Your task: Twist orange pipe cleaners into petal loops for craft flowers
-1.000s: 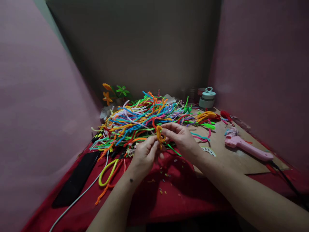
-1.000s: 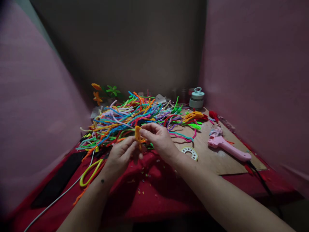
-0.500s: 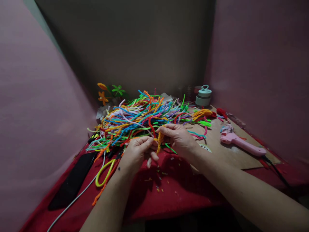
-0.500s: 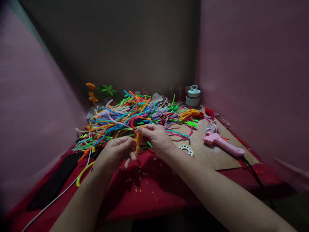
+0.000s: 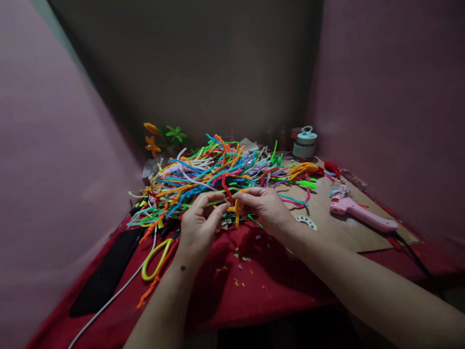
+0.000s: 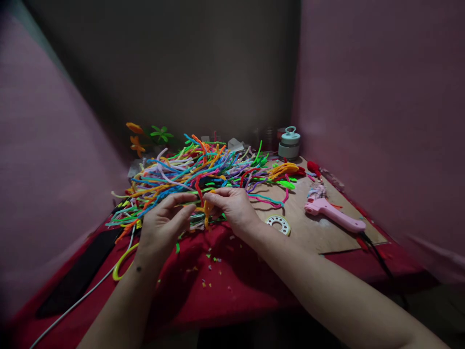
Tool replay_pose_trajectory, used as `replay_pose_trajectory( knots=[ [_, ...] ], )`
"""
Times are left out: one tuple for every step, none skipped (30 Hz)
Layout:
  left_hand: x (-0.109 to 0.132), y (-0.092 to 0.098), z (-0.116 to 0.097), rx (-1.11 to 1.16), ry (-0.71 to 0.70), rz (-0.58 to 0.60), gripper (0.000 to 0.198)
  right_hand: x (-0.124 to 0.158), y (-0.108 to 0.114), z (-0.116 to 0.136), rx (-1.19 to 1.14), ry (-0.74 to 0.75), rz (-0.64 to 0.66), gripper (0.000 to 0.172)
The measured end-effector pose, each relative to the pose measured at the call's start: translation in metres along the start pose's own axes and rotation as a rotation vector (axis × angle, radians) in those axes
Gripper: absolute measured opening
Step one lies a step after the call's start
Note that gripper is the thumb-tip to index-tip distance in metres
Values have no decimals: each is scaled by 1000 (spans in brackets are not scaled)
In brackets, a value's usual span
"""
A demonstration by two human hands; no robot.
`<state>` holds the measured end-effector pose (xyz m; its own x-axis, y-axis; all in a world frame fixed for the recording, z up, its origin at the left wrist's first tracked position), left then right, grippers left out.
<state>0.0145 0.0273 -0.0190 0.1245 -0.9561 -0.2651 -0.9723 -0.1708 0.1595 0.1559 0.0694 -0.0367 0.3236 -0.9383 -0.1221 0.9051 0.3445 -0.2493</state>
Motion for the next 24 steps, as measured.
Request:
replay_pose_trajectory(
  knots=[
    [2,-3,0,-22,-19,31,25,0,-1,-1,5,6,5,21],
    [3,-6,1,-45,-30,71,23,1,-1,-2,9,14,9,21],
    [4,-8,2,-72,-38,108,20,1,-2,-2,12,22,14,21],
    [5,-10,3,-101,-46,136,19,2,-2,-3,12,26,18,21],
    [5,-11,3,-131,-54,157,18,2,-2,-3,10,28,22,20],
    [6,-11,4,-161,-62,168,18,3,-2,-3,5,25,28,20],
    [6,-11,4,-189,-68,173,18,3,-2,-3,-1,18,39,20],
    [6,-10,4,-210,-74,175,18,3,-1,-3,-9,8,50,20],
    [5,-9,3,-223,-77,178,17,3,-1,-2,-16,-1,58,20],
    [5,-8,2,-229,-74,183,17,3,0,-2,-20,-4,58,20],
    [5,-7,1,-227,-63,193,16,2,0,-1,-21,-4,55,20],
    [4,-6,-1,-219,-42,212,16,2,1,0,-16,0,48,20],
    [4,-5,-2,-207,-16,237,17,1,1,0,-5,5,39,20],
    [3,-4,-3,-198,13,263,17,1,2,1,8,9,30,20],
    [3,-4,-4,-191,41,284,17,1,1,1,23,9,22,20],
    [2,-3,-5,-189,64,301,18,1,1,1,39,8,10,19],
    [2,-3,-5,-189,80,311,18,1,0,1,50,5,-5,19],
    [2,-3,-5,-192,93,321,18,1,-1,1,55,1,-23,18],
    [1,-4,-4,-198,98,331,18,2,-2,0,52,-4,-41,18],
    [1,-4,-4,-207,96,346,18,3,-4,-2,40,-7,-57,17],
    [1,-5,-3,-220,90,362,18,4,-5,-3,19,-11,-72,17],
    [1,-6,-2,-233,82,377,18,4,-7,-5,-13,-17,-82,17],
    [0,-6,-1,-241,76,388,18,4,-8,-7,-49,-27,-90,18],
    [0,-6,0,-242,73,395,19,4,-9,-9,-86,-39,-95,19]
  ],
)
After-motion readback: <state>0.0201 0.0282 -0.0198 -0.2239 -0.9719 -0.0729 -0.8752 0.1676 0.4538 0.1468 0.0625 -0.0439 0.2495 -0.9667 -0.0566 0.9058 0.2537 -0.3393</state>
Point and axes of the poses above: each hand's wrist, its own x-axis away from the middle knuckle, its own y-axis out of the back of the hand, z = x × y, the point moved 1 cm from there along -x, towards the middle knuckle, and after that the axes turned 9 degrees about x, right-handed, at the moved point
